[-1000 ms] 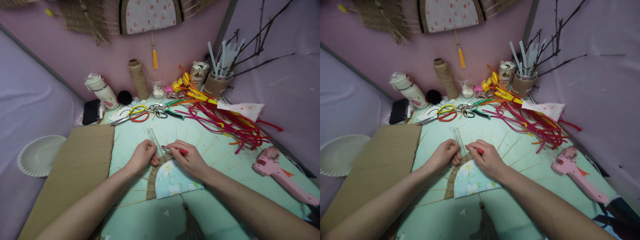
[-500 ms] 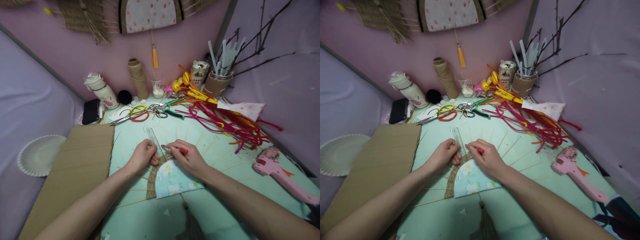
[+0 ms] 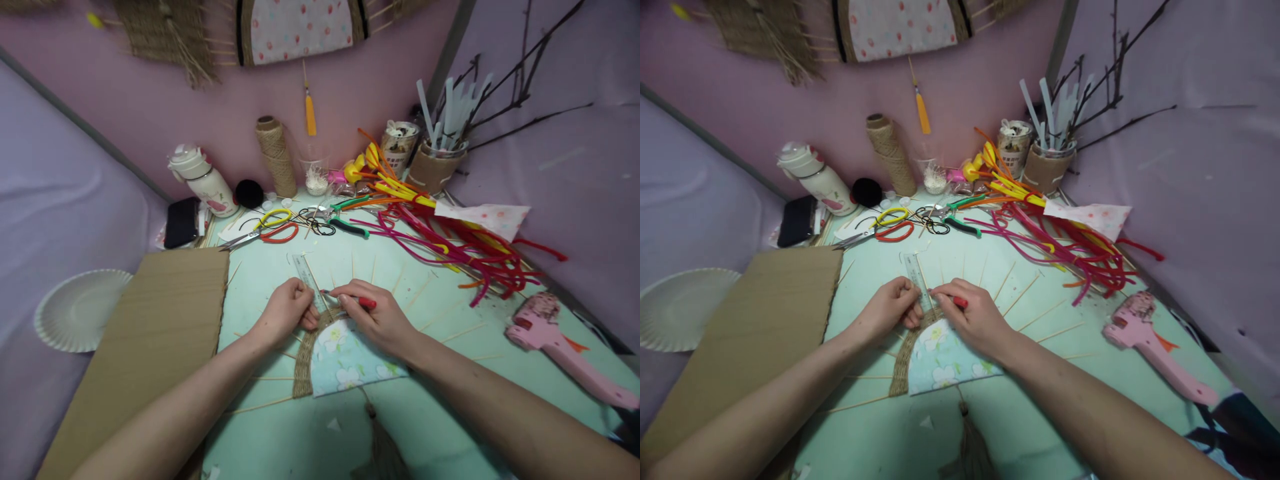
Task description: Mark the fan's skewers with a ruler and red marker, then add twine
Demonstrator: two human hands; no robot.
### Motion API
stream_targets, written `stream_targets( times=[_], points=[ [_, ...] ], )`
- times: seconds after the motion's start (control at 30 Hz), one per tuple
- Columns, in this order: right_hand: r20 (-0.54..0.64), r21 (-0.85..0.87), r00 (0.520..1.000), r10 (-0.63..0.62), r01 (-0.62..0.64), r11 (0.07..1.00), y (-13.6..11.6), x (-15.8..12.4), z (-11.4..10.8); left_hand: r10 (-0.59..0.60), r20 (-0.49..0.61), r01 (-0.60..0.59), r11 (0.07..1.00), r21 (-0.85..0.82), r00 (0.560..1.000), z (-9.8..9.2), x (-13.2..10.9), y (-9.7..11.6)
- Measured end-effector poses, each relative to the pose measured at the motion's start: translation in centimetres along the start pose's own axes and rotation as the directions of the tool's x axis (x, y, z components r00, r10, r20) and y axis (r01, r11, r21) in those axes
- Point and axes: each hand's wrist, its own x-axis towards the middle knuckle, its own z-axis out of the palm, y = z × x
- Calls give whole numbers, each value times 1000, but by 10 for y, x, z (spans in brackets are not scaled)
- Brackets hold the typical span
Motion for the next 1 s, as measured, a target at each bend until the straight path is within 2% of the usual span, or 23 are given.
stream_targets(
  times=[1.0],
  points=[
    [-16, -4, 1000, 7, -8, 1000, -1, 1, 0, 0, 1, 0, 1000, -1, 1000, 1, 1, -1]
  ],
)
